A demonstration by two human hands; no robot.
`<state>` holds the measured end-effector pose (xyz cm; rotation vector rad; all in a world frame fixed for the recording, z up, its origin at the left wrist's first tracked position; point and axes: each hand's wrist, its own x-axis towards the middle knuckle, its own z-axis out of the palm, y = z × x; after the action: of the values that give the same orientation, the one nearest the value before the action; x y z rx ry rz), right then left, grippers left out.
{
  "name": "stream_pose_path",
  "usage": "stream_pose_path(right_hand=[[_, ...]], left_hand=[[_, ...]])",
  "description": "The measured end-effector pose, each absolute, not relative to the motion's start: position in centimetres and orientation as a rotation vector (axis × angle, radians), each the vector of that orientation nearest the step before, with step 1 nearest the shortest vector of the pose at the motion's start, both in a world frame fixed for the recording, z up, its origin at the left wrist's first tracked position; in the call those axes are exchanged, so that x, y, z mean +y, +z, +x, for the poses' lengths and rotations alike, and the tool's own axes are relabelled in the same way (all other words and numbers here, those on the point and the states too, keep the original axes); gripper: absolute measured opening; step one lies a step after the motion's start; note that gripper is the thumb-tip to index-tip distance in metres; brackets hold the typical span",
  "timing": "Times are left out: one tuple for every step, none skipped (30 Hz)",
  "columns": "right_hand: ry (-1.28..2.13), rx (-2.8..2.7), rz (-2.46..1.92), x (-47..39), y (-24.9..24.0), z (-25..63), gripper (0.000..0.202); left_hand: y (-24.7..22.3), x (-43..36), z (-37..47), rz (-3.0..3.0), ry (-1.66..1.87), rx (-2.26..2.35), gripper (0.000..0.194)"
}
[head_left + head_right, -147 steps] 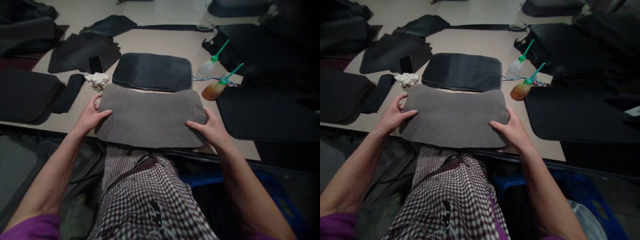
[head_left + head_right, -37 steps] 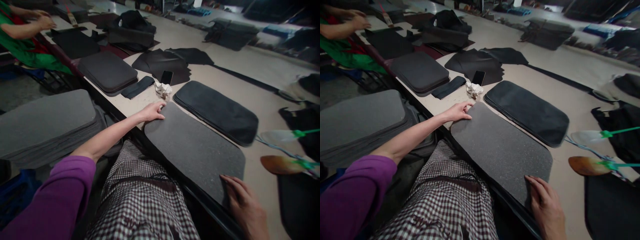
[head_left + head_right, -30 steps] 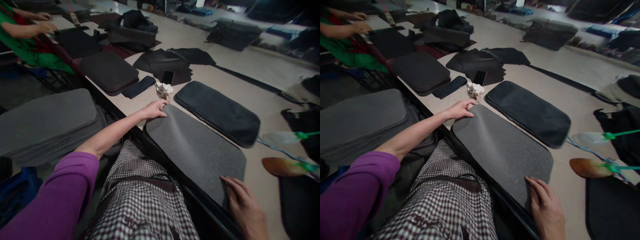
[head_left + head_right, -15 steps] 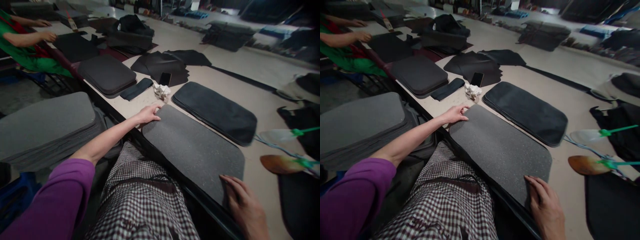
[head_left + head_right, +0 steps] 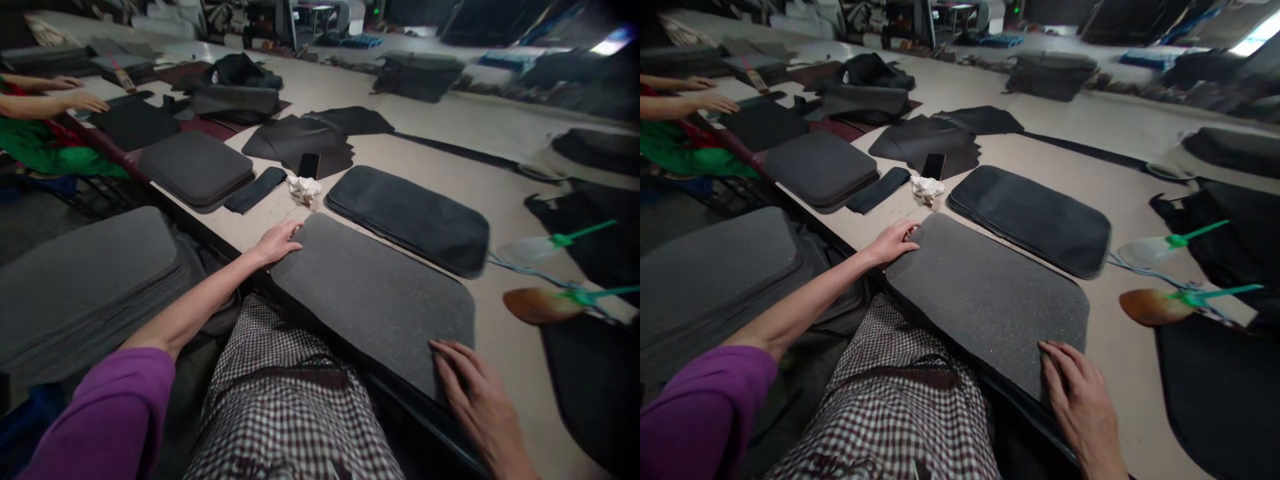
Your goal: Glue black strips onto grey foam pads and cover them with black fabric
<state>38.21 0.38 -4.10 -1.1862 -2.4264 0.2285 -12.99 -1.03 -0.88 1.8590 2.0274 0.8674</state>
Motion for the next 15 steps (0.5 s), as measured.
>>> stream_pose_path(right_hand=[[0.215, -2.412, -1.190, 0.2, -4.0, 37.9, 0.047], [0.195, -2.401, -1.195, -0.1, -3.8, 37.5, 0.048], [0.173, -2.393, -1.199, -0.3, -3.7, 37.2, 0.050], [0.152, -2.387, -1.204, -0.4, -3.5, 36.9, 0.051], [0.135, -2.382, -1.209, -0.6, -3.4, 36.6, 0.052], [0.124, -2.376, -1.213, -0.7, -3.3, 36.4, 0.052], [0.118, -2.370, -1.213, -0.8, -3.2, 36.2, 0.052], [0.116, -2.366, -1.214, -0.8, -3.1, 36.2, 0.051], [0.116, -2.361, -1.216, -0.8, -3.1, 36.1, 0.050], [0.119, -2.361, -1.218, -0.8, -3.0, 36.1, 0.050], [0.125, -2.363, -1.217, -0.8, -3.0, 36.1, 0.049], [0.132, -2.365, -1.217, -0.8, -3.0, 36.2, 0.048], [0.141, -2.368, -1.217, -0.8, -3.0, 36.2, 0.048], [0.146, -2.368, -1.216, -0.8, -3.0, 36.2, 0.047], [0.151, -2.364, -1.217, -0.9, -3.0, 36.3, 0.046]], left_hand=[[-0.9, -1.1, -13.0, 1.885, 0.858, 2.050, 0.059], [-0.9, -1.1, -12.9, 1.902, 0.839, 2.090, 0.061], [-0.8, -1.2, -12.7, 1.907, 0.814, 2.149, 0.062], [-0.6, -1.3, -12.3, 1.904, 0.792, 2.220, 0.062], [-0.4, -1.5, -11.6, 1.909, 0.776, 2.282, 0.062], [0.0, -1.8, -10.7, 1.938, 0.770, 2.314, 0.061], [0.4, -2.1, -9.5, 2.006, 0.761, 2.294, 0.060], [0.7, -2.4, -8.3, 2.117, 0.735, 2.215, 0.060], [1.0, -2.7, -7.1, 2.250, 0.680, 2.088, 0.061], [1.2, -2.9, -5.9, 2.379, 0.592, 1.933, 0.063], [1.2, -3.0, -4.9, 2.480, 0.481, 1.783, 0.065], [1.0, -3.1, -4.1, 2.545, 0.366, 1.666, 0.068], [0.8, -3.2, -3.6, 2.578, 0.261, 1.589, 0.071], [0.5, -3.1, -3.3, 2.588, 0.183, 1.552, 0.073], [0.2, -3.1, -3.2, 2.584, 0.131, 1.539, 0.075]])
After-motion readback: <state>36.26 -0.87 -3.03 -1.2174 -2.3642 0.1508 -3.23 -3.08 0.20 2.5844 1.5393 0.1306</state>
